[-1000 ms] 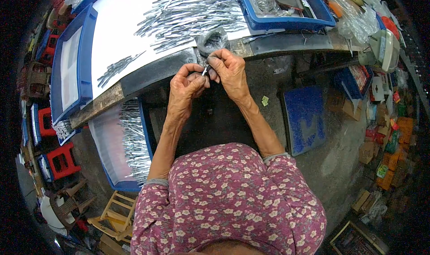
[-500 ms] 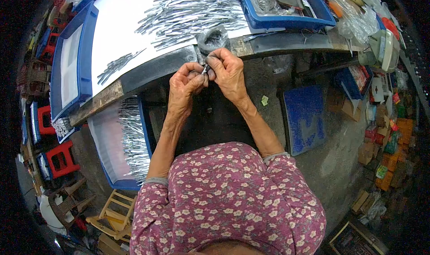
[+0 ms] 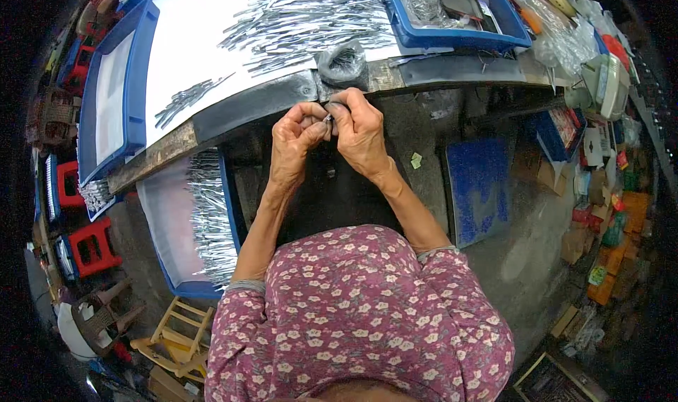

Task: Sorting and cleaning small metal components at an industrial workbench.

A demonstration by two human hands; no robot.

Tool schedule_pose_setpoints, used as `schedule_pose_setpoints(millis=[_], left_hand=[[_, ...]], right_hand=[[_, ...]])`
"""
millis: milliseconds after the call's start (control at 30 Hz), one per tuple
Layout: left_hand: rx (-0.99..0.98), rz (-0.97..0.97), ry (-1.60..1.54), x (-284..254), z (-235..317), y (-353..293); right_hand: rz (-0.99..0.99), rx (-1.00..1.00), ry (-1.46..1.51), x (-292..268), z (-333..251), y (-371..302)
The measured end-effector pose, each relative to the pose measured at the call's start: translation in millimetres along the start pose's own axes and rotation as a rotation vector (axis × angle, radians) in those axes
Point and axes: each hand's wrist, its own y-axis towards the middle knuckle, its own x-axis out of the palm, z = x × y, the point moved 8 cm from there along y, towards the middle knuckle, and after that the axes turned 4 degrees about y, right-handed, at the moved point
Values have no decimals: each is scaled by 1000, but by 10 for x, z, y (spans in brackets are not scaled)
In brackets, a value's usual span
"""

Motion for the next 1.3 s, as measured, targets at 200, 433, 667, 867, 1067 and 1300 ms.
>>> schedule_pose_setpoints(millis=[200, 433, 667, 867, 1067, 1300], left_hand=[[-12, 14, 30, -26, -62, -45], [-41, -16, 58, -37, -93, -52], [-56, -4, 95, -21, -99, -53], [-46, 14, 109, -26, -51, -27], [-28, 59, 111, -51, 42, -6], [-22, 65, 81, -77, 54, -26]], right_hand=[[-58, 302, 263, -18, 165, -37], [-59, 285, 336, -67, 221, -10], [-97, 282, 288, -24, 237, -32], [-119, 302, 299, -34, 233, 28], [-189, 313, 256, 44, 229, 95], [-184, 346, 304, 115, 268, 80]])
